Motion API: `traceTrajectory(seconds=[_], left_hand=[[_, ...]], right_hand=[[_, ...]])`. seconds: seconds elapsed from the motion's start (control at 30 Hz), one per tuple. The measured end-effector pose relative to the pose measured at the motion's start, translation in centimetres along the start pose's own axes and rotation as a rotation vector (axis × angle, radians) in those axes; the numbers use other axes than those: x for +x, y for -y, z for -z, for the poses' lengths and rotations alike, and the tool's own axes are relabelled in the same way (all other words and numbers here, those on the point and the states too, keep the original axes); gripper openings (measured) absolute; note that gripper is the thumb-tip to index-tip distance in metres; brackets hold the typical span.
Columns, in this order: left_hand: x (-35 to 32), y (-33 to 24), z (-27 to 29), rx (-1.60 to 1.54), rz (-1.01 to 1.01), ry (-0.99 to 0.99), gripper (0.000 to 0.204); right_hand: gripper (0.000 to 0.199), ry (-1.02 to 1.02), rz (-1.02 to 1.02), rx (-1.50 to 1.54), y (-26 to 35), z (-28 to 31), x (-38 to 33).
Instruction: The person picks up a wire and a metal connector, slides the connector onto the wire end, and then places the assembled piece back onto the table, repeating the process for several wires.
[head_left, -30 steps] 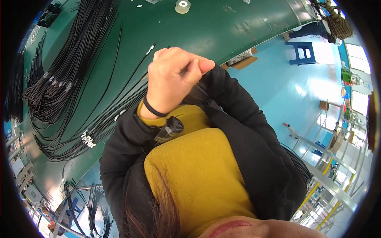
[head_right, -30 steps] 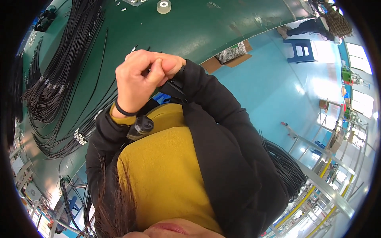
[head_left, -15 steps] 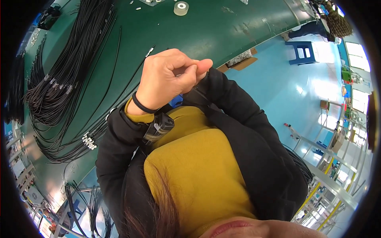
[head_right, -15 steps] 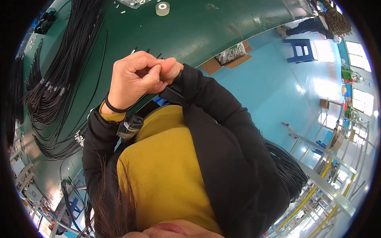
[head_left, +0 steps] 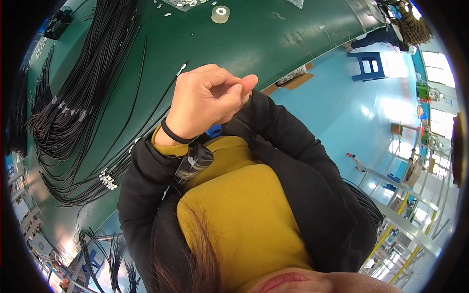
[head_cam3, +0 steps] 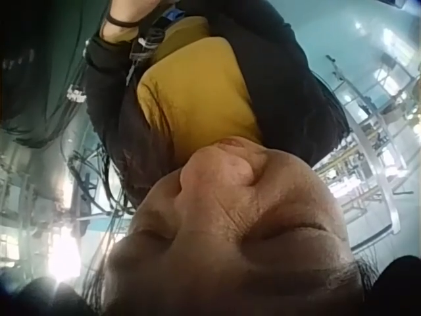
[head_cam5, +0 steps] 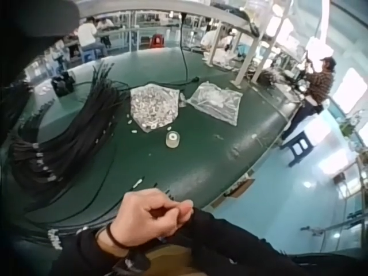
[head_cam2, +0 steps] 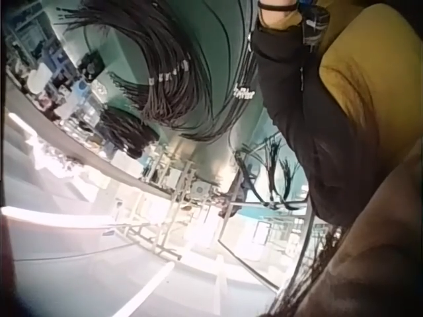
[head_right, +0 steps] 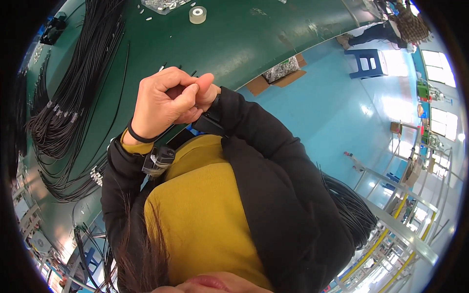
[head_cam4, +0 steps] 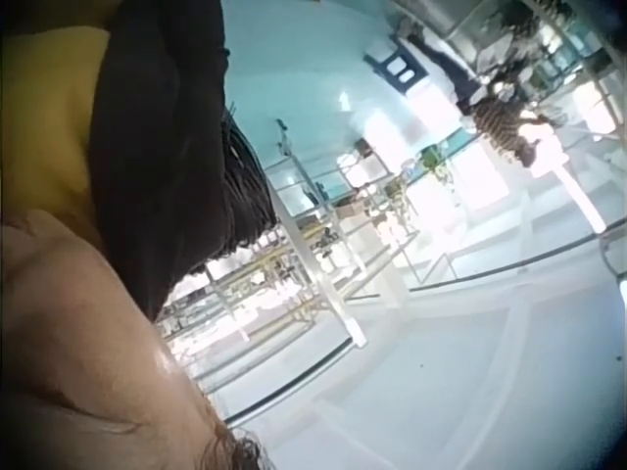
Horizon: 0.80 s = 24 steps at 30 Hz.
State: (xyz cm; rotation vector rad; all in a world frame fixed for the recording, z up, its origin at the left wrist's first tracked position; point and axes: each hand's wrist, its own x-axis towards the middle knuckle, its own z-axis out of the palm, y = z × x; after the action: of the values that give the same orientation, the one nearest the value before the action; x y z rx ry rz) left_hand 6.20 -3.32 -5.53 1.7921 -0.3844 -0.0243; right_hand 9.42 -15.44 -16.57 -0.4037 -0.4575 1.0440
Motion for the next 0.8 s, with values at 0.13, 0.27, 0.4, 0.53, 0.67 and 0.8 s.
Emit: traceTrajectory(seconds=[0.13, 0.27, 0.4, 0.53, 0.67, 0.8], left_hand=[[-0.1, -0.3, -0.6, 0.176, -0.019, -0.068, 0.008], [-0.2, 0.1, -1.0, 0.239, -0.026, -0.124, 0.009], [-0.3, 1.0, -1.0, 0.249, 0.013, -0.129, 0.010], [0.4, 1.9, -0.3, 0.061, 0.222, -0.159, 0.013], [-0.1, 2.1, -0.2, 0.059, 0.042, -0.269, 0.016], [-0.2, 0.9, 0.0, -0.220, 0.297, -0.046, 0.017]], right_hand=[[0.071, -0.066, 0.005, 0.056, -1.0, 0.7, -0.1], [0.074, 0.083, 0.011, -0.024, -1.5, 2.5, -0.2], [0.079, 0.135, 0.024, 0.029, -1.6, 1.3, 0.3], [0.086, 0.206, 0.044, 0.092, -1.3, -0.1, 0.8], [0.089, 0.279, -0.039, 0.263, -0.7, 0.3, 0.7], [0.089, 0.207, 0.047, 0.258, -0.6, -0.4, 0.9]])
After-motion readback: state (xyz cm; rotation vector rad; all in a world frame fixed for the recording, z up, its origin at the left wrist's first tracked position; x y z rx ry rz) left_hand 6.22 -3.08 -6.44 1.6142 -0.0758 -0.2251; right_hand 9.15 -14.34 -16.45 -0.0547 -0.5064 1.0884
